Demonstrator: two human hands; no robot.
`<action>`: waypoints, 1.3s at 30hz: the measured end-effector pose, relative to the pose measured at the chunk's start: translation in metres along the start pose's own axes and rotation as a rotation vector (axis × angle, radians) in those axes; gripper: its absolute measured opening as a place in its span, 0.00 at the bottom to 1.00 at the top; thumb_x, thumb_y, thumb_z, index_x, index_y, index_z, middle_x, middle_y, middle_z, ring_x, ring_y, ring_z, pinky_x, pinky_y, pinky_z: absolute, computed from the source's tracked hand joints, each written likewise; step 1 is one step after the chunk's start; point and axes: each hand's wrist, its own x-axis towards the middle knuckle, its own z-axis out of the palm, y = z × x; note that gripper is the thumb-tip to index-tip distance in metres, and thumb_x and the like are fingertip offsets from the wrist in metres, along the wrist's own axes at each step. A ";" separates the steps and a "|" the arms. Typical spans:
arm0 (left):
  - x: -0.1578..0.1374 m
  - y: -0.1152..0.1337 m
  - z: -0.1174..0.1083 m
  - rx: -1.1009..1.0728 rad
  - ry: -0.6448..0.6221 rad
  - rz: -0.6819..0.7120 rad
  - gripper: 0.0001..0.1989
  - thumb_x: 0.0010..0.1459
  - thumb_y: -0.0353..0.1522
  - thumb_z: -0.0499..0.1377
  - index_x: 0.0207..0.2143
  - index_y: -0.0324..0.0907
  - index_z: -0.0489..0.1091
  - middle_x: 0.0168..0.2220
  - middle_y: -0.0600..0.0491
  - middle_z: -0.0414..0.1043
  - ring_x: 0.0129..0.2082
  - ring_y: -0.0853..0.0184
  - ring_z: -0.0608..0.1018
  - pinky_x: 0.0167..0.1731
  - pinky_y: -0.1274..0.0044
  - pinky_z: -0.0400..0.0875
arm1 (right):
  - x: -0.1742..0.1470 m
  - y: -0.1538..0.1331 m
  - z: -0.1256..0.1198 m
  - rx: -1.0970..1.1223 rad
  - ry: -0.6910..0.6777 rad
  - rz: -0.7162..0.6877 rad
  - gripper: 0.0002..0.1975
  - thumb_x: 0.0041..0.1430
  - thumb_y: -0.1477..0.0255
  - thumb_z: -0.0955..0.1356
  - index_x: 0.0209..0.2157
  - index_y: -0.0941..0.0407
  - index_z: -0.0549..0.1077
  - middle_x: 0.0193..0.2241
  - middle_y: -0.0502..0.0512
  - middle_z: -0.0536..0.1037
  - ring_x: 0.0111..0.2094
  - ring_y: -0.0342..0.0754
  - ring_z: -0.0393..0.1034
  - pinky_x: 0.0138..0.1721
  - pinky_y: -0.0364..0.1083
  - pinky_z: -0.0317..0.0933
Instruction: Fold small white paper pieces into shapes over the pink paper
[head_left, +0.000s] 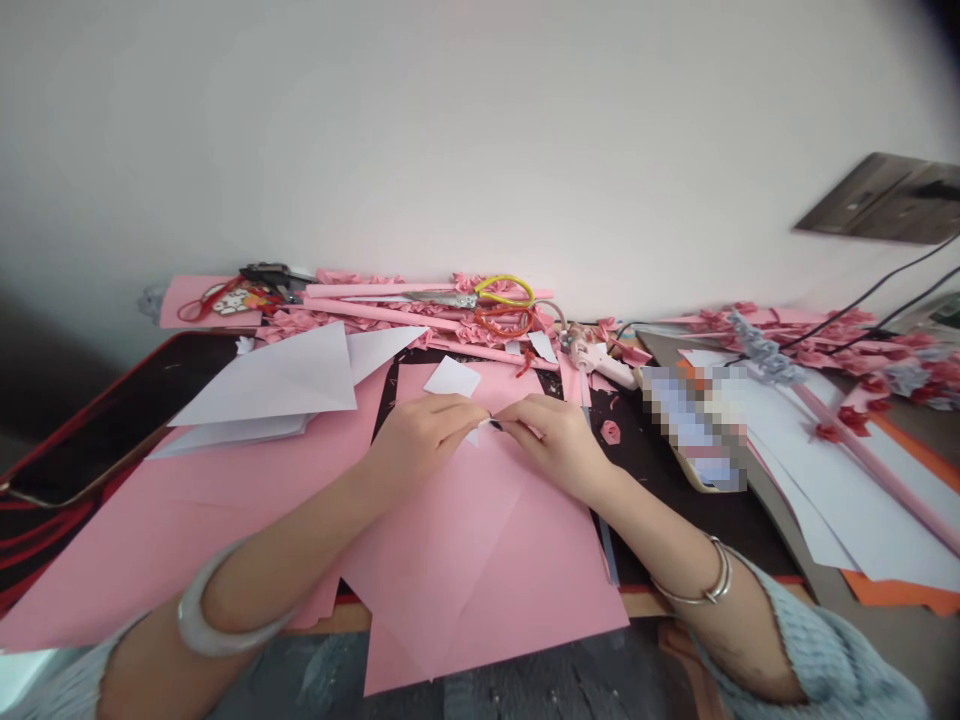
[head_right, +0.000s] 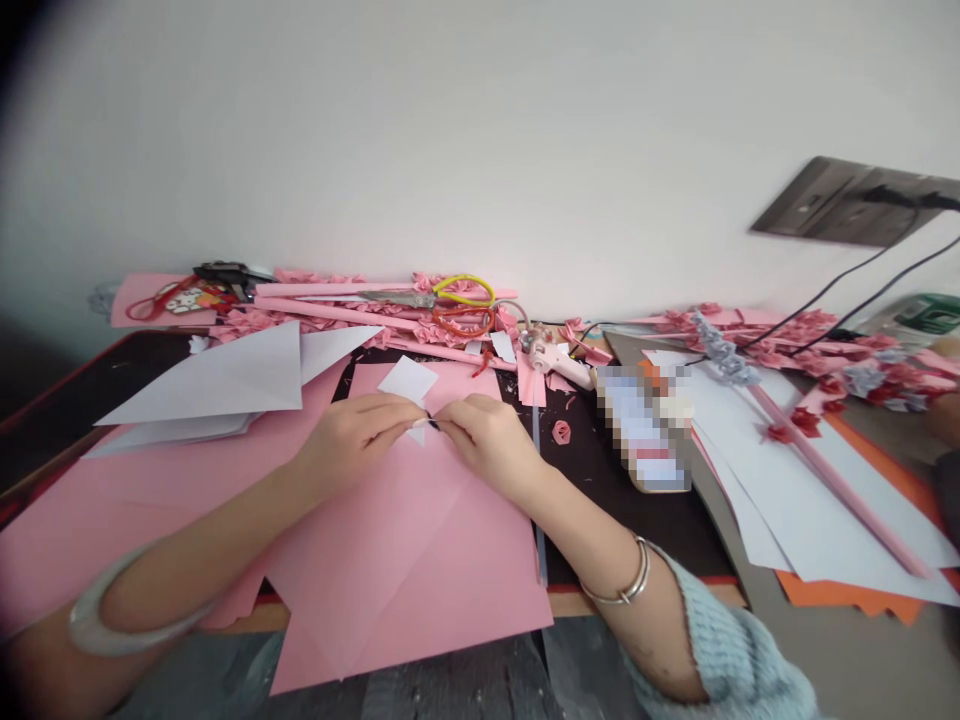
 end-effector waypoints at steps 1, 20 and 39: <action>0.000 -0.001 0.000 0.019 -0.009 0.007 0.12 0.62 0.29 0.48 0.38 0.43 0.71 0.37 0.51 0.76 0.38 0.66 0.75 0.38 0.76 0.66 | 0.000 0.000 0.000 -0.012 -0.003 -0.011 0.08 0.59 0.76 0.62 0.32 0.58 0.73 0.27 0.56 0.75 0.29 0.45 0.68 0.32 0.44 0.61; 0.008 0.005 -0.002 -0.669 -0.122 -0.561 0.13 0.56 0.33 0.53 0.44 0.38 0.67 0.20 0.57 0.68 0.19 0.73 0.69 0.22 0.80 0.66 | 0.003 0.003 -0.009 0.452 -0.018 0.260 0.18 0.50 0.73 0.69 0.45 0.56 0.70 0.38 0.56 0.75 0.28 0.42 0.66 0.28 0.42 0.62; 0.005 0.008 -0.004 -0.500 -0.147 -0.505 0.07 0.57 0.28 0.51 0.32 0.40 0.69 0.19 0.59 0.69 0.18 0.74 0.70 0.25 0.81 0.65 | -0.001 0.004 -0.005 0.380 -0.027 0.275 0.12 0.57 0.74 0.63 0.40 0.56 0.75 0.32 0.53 0.76 0.29 0.42 0.68 0.30 0.41 0.61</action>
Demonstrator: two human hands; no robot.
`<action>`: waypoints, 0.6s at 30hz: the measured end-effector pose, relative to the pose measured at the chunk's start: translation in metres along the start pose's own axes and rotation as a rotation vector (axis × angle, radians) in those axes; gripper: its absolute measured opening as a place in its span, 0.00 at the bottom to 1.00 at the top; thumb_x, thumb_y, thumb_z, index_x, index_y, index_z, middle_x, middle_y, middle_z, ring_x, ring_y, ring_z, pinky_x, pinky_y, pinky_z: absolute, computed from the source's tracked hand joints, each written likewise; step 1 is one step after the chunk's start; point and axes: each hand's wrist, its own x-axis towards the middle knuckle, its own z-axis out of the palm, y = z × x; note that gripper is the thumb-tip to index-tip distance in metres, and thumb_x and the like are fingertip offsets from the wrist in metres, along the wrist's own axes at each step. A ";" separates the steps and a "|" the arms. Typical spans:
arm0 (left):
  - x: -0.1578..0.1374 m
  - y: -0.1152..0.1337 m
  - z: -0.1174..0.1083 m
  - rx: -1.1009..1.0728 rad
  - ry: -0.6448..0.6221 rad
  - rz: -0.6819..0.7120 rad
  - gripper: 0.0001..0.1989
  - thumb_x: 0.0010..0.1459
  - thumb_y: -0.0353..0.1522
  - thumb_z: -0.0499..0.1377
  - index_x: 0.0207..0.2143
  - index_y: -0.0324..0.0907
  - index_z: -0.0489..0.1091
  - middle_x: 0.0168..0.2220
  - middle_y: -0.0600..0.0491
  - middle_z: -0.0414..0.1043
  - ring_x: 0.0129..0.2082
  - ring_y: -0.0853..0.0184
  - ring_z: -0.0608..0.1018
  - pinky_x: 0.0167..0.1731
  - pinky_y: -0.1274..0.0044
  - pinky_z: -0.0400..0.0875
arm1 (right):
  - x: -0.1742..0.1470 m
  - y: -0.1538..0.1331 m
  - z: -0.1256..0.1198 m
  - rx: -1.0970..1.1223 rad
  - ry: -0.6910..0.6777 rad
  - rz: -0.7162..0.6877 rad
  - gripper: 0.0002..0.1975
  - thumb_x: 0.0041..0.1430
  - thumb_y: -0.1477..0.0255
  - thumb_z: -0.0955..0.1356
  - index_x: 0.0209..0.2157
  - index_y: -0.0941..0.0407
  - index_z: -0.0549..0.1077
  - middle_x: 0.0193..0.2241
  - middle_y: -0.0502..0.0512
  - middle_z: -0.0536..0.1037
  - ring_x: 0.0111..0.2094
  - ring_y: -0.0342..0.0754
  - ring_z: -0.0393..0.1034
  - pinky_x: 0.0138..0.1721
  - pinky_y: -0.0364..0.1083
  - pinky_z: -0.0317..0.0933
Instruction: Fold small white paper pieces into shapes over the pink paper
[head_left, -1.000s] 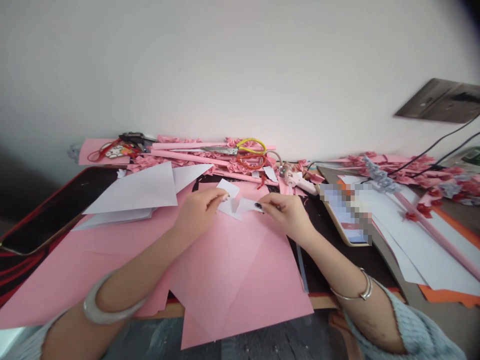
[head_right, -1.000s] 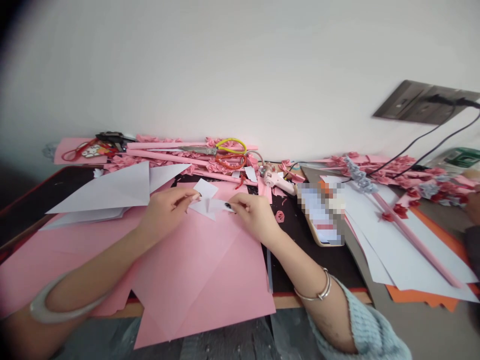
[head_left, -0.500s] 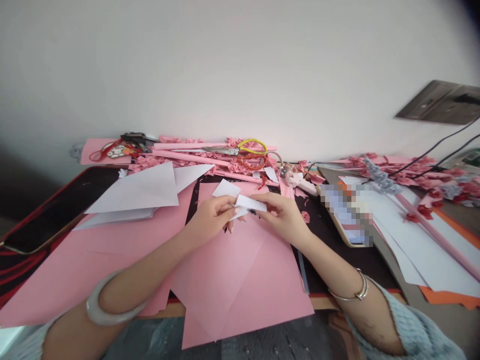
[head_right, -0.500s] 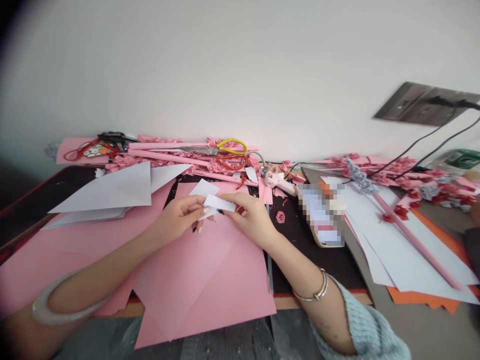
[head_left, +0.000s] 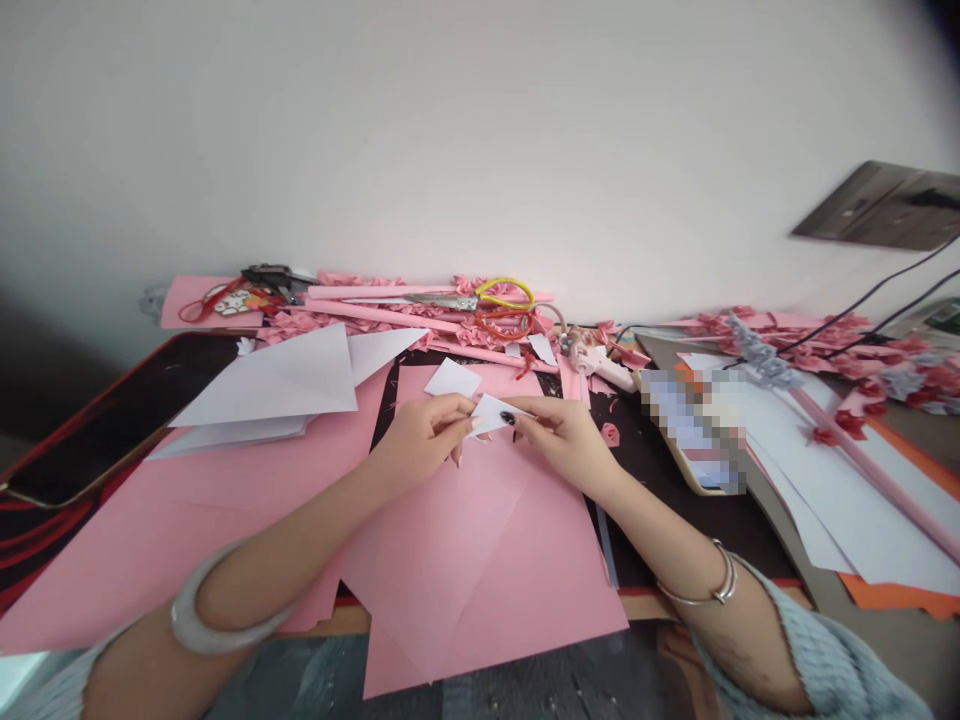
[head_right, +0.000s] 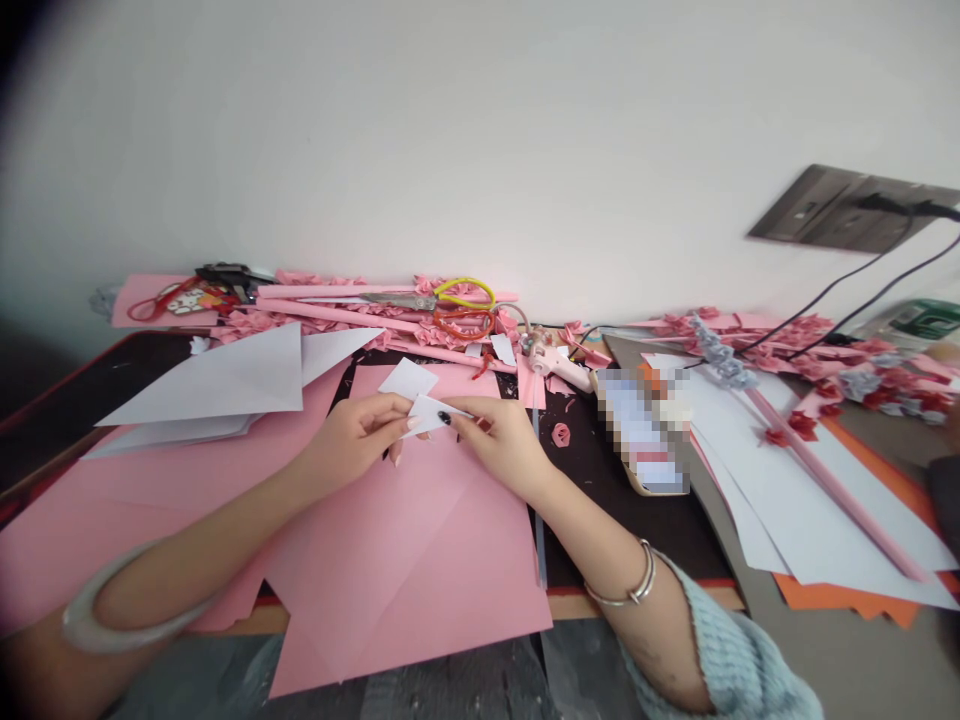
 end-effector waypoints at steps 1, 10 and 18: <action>0.000 0.000 0.000 0.017 0.025 0.008 0.07 0.57 0.29 0.52 0.32 0.40 0.69 0.21 0.58 0.71 0.20 0.73 0.71 0.25 0.81 0.66 | 0.000 0.000 0.000 -0.017 -0.023 0.003 0.11 0.59 0.74 0.62 0.39 0.57 0.75 0.29 0.53 0.76 0.26 0.41 0.67 0.29 0.40 0.61; 0.001 0.000 -0.001 0.249 0.111 0.315 0.06 0.56 0.28 0.55 0.32 0.43 0.72 0.32 0.55 0.75 0.34 0.68 0.74 0.37 0.76 0.67 | -0.003 -0.010 0.003 -0.126 -0.188 0.008 0.13 0.61 0.74 0.60 0.25 0.59 0.71 0.18 0.48 0.72 0.19 0.38 0.64 0.25 0.37 0.57; 0.001 -0.003 0.000 0.350 0.140 0.365 0.08 0.57 0.28 0.53 0.29 0.42 0.72 0.29 0.54 0.75 0.33 0.66 0.74 0.36 0.75 0.66 | -0.003 -0.009 0.005 -0.310 -0.107 -0.166 0.10 0.57 0.81 0.60 0.29 0.58 0.70 0.23 0.50 0.72 0.25 0.40 0.65 0.30 0.38 0.57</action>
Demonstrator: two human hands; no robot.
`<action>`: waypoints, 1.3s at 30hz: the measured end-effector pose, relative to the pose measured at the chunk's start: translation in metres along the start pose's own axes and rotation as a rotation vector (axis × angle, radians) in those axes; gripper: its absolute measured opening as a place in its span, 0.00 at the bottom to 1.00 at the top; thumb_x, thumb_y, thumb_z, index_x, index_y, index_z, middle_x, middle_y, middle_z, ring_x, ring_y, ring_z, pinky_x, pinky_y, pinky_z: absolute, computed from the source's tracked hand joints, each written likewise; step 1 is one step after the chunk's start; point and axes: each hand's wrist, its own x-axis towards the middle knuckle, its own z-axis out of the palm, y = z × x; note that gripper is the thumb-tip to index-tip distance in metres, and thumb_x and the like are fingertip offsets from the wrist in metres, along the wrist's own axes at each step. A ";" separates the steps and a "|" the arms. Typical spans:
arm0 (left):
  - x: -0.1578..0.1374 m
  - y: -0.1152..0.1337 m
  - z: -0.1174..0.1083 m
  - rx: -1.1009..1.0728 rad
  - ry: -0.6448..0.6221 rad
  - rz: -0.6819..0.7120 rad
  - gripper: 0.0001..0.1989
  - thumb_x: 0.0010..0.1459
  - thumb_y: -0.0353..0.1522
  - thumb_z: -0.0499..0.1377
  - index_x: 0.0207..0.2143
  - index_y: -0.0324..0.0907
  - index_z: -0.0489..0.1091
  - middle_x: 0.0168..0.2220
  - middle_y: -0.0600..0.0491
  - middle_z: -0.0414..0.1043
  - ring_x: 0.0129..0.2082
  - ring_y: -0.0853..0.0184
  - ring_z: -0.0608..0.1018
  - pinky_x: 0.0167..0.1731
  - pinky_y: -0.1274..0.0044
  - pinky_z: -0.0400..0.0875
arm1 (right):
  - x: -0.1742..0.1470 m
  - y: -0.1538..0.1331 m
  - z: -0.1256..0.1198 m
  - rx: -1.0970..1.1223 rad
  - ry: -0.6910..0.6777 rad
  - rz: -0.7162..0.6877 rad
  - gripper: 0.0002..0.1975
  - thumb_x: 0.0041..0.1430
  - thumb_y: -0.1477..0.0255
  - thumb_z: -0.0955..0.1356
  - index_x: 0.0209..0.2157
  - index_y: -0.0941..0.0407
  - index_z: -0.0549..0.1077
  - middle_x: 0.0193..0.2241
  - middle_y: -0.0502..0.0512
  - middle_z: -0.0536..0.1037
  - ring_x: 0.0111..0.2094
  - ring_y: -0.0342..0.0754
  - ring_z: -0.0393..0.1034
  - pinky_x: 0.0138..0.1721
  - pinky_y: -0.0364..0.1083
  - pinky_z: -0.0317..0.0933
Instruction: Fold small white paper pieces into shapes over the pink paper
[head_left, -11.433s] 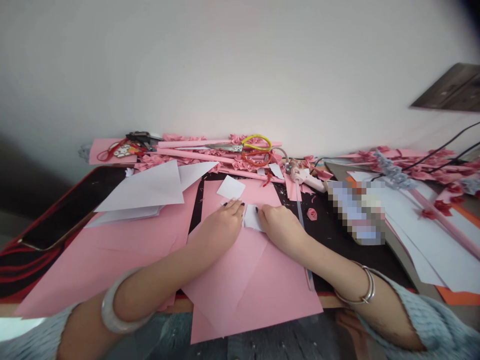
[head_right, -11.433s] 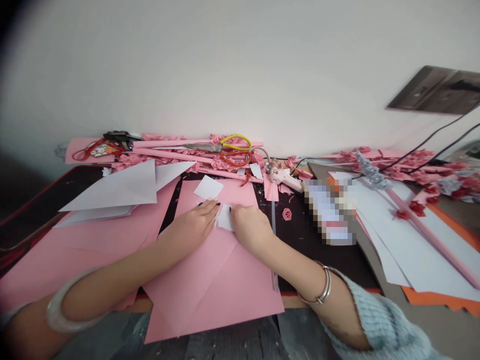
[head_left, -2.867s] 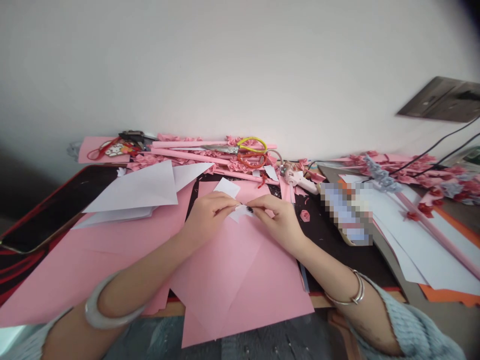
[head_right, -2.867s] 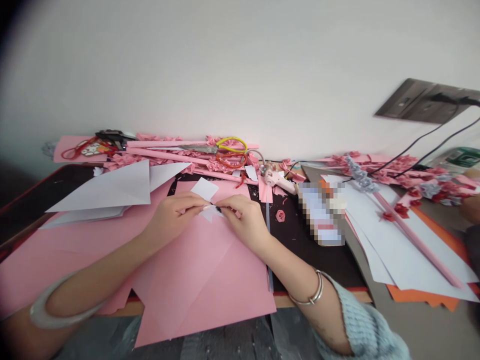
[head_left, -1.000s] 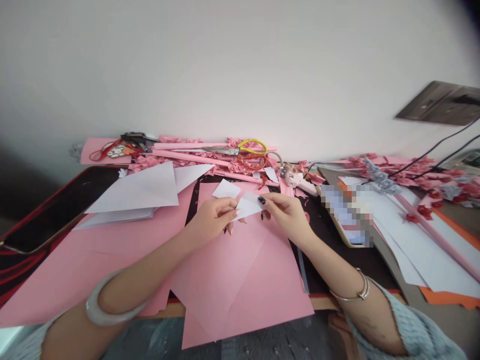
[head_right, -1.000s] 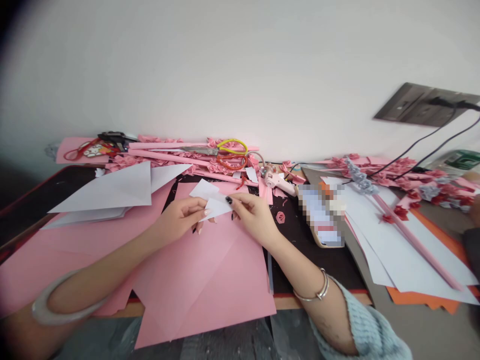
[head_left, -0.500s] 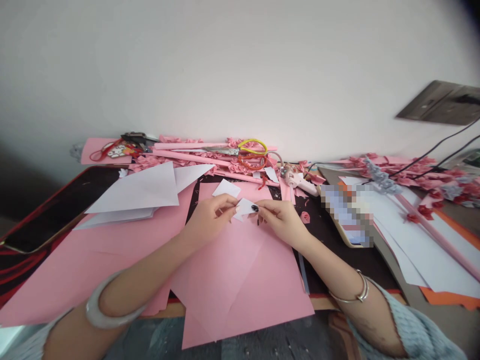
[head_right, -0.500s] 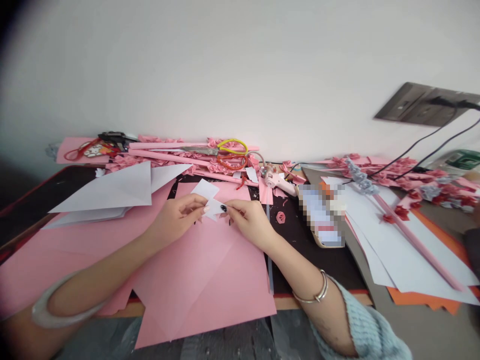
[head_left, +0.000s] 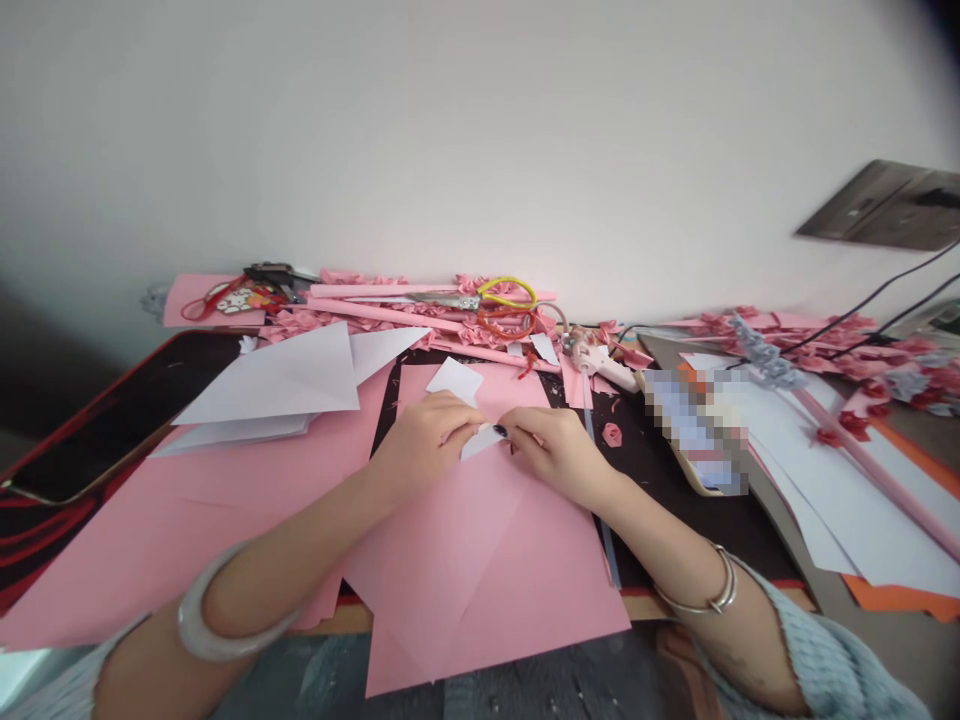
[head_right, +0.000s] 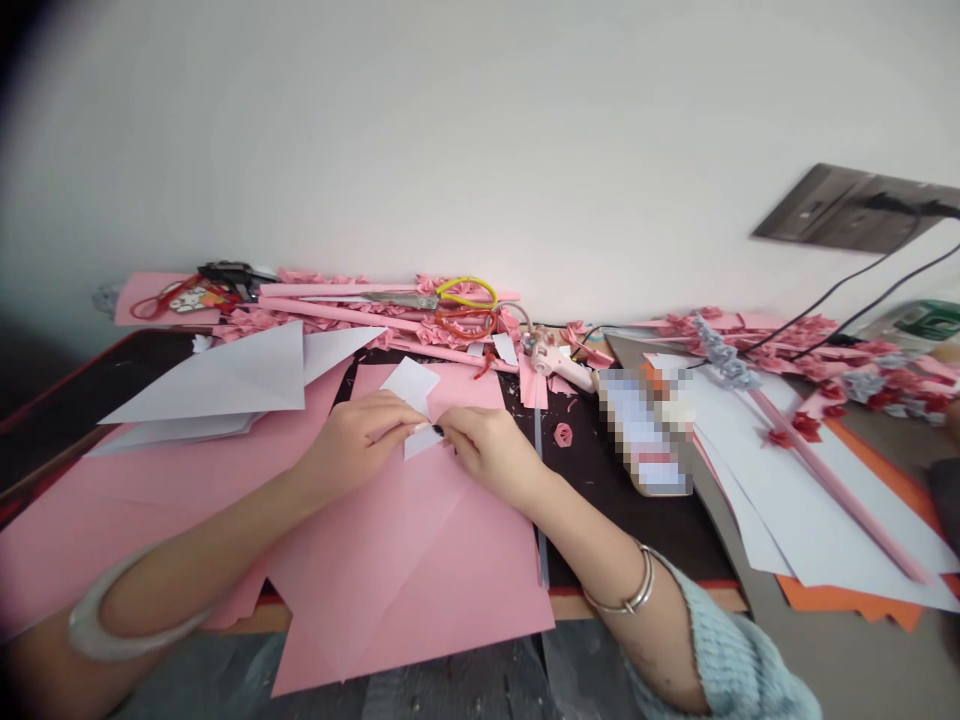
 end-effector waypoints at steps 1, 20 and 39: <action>0.000 -0.002 -0.002 0.007 0.004 -0.013 0.08 0.57 0.28 0.53 0.30 0.42 0.72 0.30 0.53 0.75 0.33 0.66 0.74 0.37 0.74 0.66 | 0.000 0.000 -0.002 -0.013 0.000 0.006 0.10 0.57 0.81 0.60 0.27 0.58 0.70 0.23 0.50 0.72 0.25 0.41 0.65 0.29 0.39 0.57; 0.001 0.002 0.002 0.001 -0.023 -0.021 0.09 0.58 0.29 0.52 0.29 0.41 0.72 0.27 0.54 0.74 0.30 0.68 0.73 0.34 0.76 0.65 | 0.001 -0.001 -0.004 0.029 -0.002 0.017 0.11 0.56 0.81 0.59 0.33 0.58 0.72 0.29 0.53 0.75 0.30 0.43 0.67 0.34 0.41 0.59; 0.004 -0.004 0.002 -0.535 -0.171 -0.449 0.11 0.56 0.34 0.54 0.41 0.40 0.64 0.24 0.56 0.70 0.20 0.71 0.73 0.25 0.77 0.70 | 0.000 0.002 -0.002 0.553 -0.005 0.314 0.11 0.59 0.66 0.62 0.31 0.59 0.71 0.26 0.55 0.76 0.25 0.43 0.69 0.29 0.43 0.63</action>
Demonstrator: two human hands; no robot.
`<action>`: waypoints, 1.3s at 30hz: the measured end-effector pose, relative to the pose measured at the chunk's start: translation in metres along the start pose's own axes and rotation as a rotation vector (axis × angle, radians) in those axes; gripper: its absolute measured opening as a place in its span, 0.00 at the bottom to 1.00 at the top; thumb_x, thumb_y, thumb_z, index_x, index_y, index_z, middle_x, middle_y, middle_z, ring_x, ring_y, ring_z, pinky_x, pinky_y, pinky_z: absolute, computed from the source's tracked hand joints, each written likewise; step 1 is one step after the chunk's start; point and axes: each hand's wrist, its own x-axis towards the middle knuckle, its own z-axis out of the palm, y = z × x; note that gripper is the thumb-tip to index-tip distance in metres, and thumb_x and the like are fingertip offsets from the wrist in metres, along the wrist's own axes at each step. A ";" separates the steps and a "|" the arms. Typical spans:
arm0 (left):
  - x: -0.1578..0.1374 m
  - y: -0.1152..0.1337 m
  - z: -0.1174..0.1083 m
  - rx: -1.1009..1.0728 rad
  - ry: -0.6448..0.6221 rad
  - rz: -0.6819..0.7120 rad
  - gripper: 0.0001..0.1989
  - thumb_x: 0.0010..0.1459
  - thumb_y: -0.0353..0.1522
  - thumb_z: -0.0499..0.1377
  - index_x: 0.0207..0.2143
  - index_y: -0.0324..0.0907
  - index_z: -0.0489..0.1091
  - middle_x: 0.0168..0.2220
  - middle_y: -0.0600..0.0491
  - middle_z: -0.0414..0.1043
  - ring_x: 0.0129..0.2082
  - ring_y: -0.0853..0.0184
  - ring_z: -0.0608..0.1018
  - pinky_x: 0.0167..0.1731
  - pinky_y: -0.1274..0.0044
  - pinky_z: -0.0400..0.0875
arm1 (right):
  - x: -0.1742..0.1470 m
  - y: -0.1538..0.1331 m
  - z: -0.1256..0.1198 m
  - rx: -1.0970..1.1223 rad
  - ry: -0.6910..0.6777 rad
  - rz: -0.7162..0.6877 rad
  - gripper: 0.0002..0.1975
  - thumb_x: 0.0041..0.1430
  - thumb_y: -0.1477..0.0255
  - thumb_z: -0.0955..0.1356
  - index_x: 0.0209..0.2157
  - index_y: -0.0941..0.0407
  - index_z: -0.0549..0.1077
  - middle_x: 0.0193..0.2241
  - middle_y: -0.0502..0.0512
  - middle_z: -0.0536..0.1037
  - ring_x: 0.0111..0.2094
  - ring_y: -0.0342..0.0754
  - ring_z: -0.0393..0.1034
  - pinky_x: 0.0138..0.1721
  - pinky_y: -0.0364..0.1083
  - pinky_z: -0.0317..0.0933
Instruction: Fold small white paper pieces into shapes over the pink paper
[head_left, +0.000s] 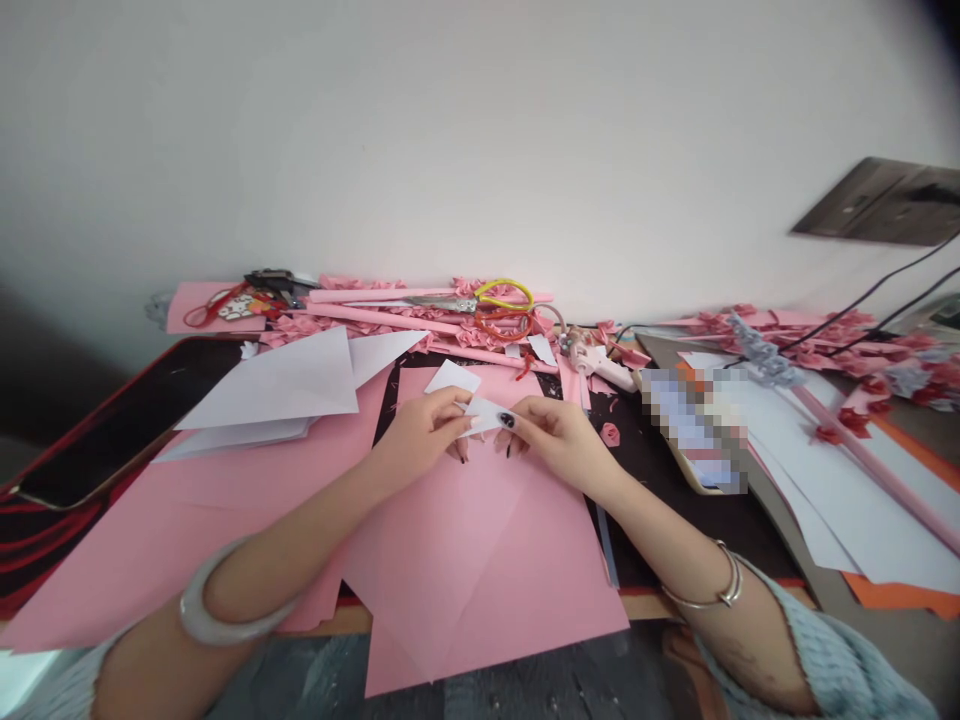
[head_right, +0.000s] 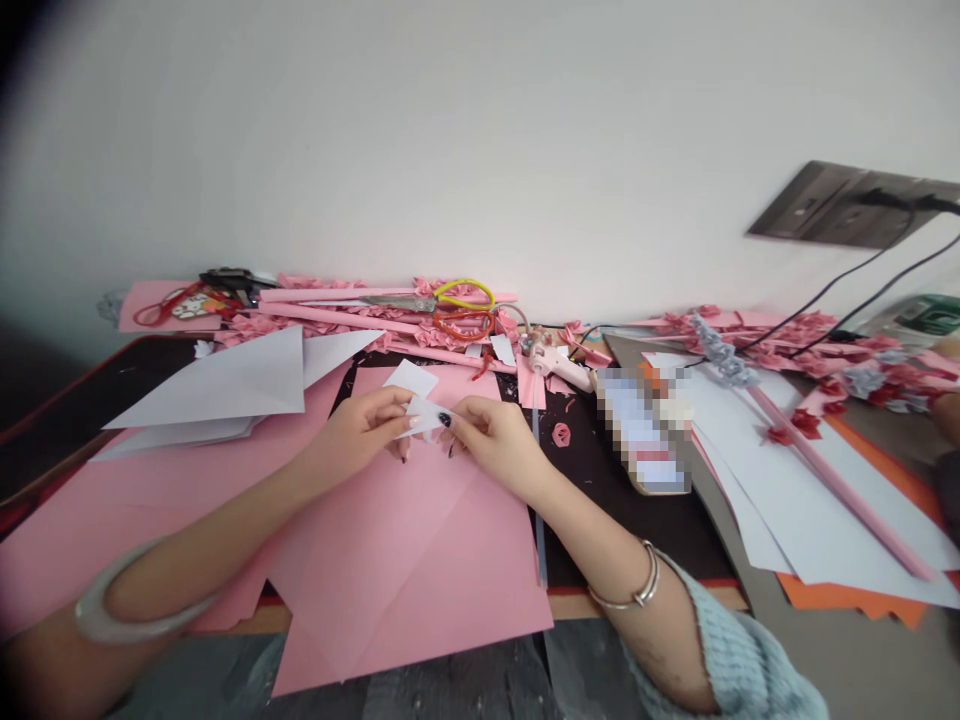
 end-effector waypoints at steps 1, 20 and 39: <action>0.000 0.000 -0.001 0.033 0.001 0.008 0.12 0.56 0.33 0.54 0.42 0.40 0.64 0.20 0.58 0.68 0.18 0.72 0.70 0.23 0.78 0.68 | 0.001 0.000 0.000 0.107 -0.025 0.032 0.13 0.59 0.64 0.62 0.33 0.59 0.71 0.27 0.55 0.76 0.25 0.43 0.69 0.30 0.43 0.63; -0.008 -0.005 -0.007 0.958 0.147 0.364 0.12 0.60 0.29 0.49 0.38 0.43 0.71 0.38 0.50 0.71 0.39 0.61 0.70 0.39 0.71 0.62 | 0.008 0.004 0.012 -0.829 0.056 0.039 0.09 0.55 0.75 0.60 0.22 0.56 0.65 0.19 0.52 0.70 0.22 0.43 0.62 0.24 0.41 0.48; -0.005 -0.019 0.016 1.180 -0.088 0.258 0.16 0.63 0.29 0.43 0.44 0.38 0.68 0.27 0.51 0.65 0.26 0.66 0.70 0.26 0.75 0.63 | 0.020 -0.001 0.022 -1.282 -0.025 0.120 0.15 0.61 0.70 0.55 0.35 0.58 0.71 0.29 0.61 0.77 0.29 0.53 0.73 0.27 0.45 0.57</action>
